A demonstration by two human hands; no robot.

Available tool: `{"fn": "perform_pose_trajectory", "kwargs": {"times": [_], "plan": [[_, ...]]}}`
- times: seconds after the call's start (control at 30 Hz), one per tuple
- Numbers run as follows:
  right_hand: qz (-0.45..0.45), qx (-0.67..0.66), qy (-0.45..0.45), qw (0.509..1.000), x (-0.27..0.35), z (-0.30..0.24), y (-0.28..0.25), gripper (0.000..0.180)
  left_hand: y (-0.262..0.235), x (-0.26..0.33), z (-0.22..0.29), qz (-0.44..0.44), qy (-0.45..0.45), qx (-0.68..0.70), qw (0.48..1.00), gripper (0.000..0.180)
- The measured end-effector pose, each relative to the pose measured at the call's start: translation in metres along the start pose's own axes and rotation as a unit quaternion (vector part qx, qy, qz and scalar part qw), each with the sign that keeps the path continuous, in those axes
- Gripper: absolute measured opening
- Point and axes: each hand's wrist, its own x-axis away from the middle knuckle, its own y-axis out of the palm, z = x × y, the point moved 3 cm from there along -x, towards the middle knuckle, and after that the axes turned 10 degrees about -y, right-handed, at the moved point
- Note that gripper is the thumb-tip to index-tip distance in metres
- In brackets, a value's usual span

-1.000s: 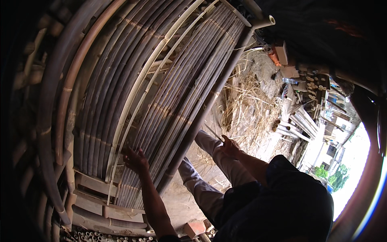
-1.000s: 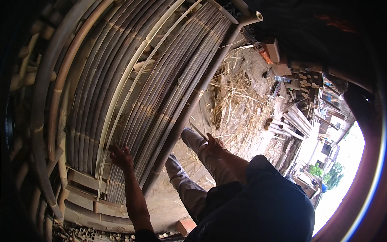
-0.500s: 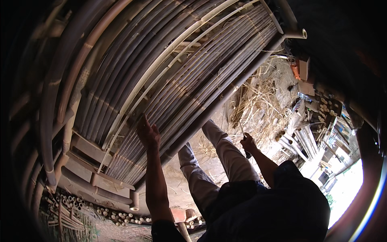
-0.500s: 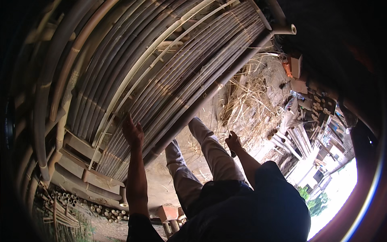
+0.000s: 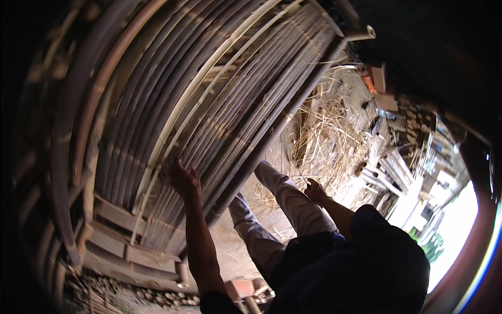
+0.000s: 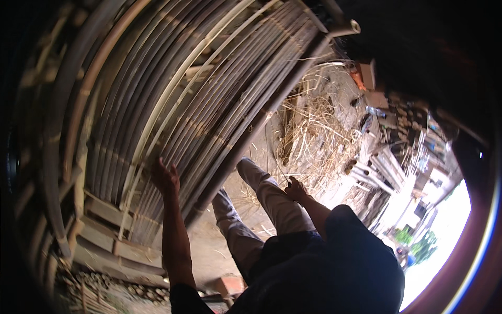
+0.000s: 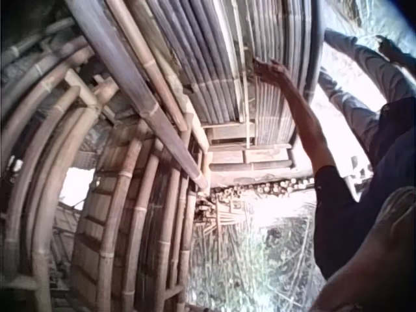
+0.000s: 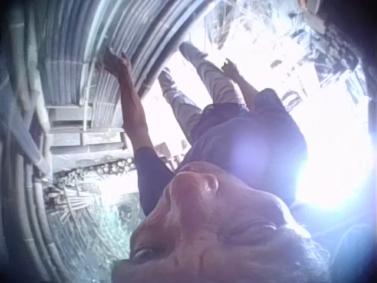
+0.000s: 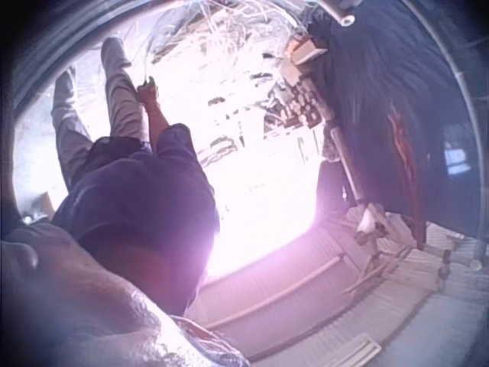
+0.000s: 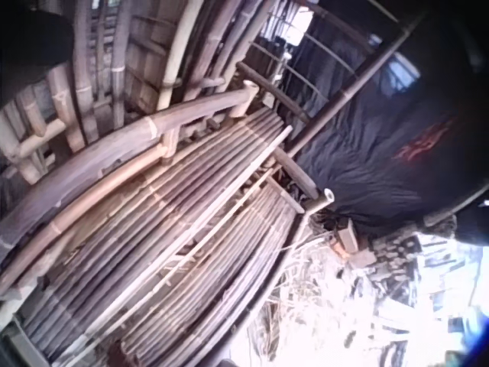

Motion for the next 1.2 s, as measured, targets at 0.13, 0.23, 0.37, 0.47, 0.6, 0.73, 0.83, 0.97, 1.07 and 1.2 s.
{"fn": "perform_pose_trajectory", "kwargs": {"times": [0.13, 0.23, 0.37, 0.47, 0.6, 0.73, 0.83, 0.97, 1.07, 1.2], "plan": [[-0.003, 0.011, 0.015, 1.0, -0.009, 0.003, -0.027, 0.066, -0.009, 0.006, 0.011, 0.045, 0.037, 0.02, 0.998, 0.062], [-0.008, 0.004, 0.027, 1.0, -0.006, 0.023, -0.023, 0.066, -0.031, -0.001, 0.035, 0.01, 0.031, 0.015, 0.999, 0.055], [0.009, -0.012, 0.017, 1.0, 0.002, 0.016, -0.036, 0.065, -0.059, -0.022, 0.041, -0.031, 0.02, -0.051, 0.998, 0.048], [0.018, -0.025, 0.011, 0.999, 0.015, 0.001, -0.066, 0.066, -0.076, -0.026, 0.034, -0.146, 0.001, 0.093, 0.985, 0.049], [0.008, -0.05, 0.042, 0.998, 0.035, 0.005, -0.105, 0.069, -0.123, 0.017, 0.055, -0.151, 0.037, 0.21, 0.965, 0.045], [0.027, -0.036, 0.031, 0.999, 0.056, -0.009, -0.155, 0.061, -0.159, 0.1, 0.042, -0.151, 0.071, 0.299, 0.94, 0.04], [0.087, -0.057, -0.022, 0.994, 0.073, 0.002, -0.179, 0.05, -0.247, 0.168, 0.141, -0.145, 0.197, 0.316, 0.917, 0.041], [0.01, -0.078, 0.009, 0.997, 0.129, -0.007, -0.223, 0.042, -0.343, 0.253, 0.27, -0.158, 0.274, 0.272, 0.909, 0.039], [0.032, -0.136, 0.0, 0.99, 0.16, 0.003, -0.258, 0.043, -0.408, 0.304, 0.359, -0.348, 0.283, 0.337, 0.828, 0.028], [0.211, -0.183, -0.035, 0.96, 0.206, 0.052, -0.271, 0.038, -0.472, 0.368, 0.423, -0.22, 0.334, 0.321, 0.859, 0.026]]}}
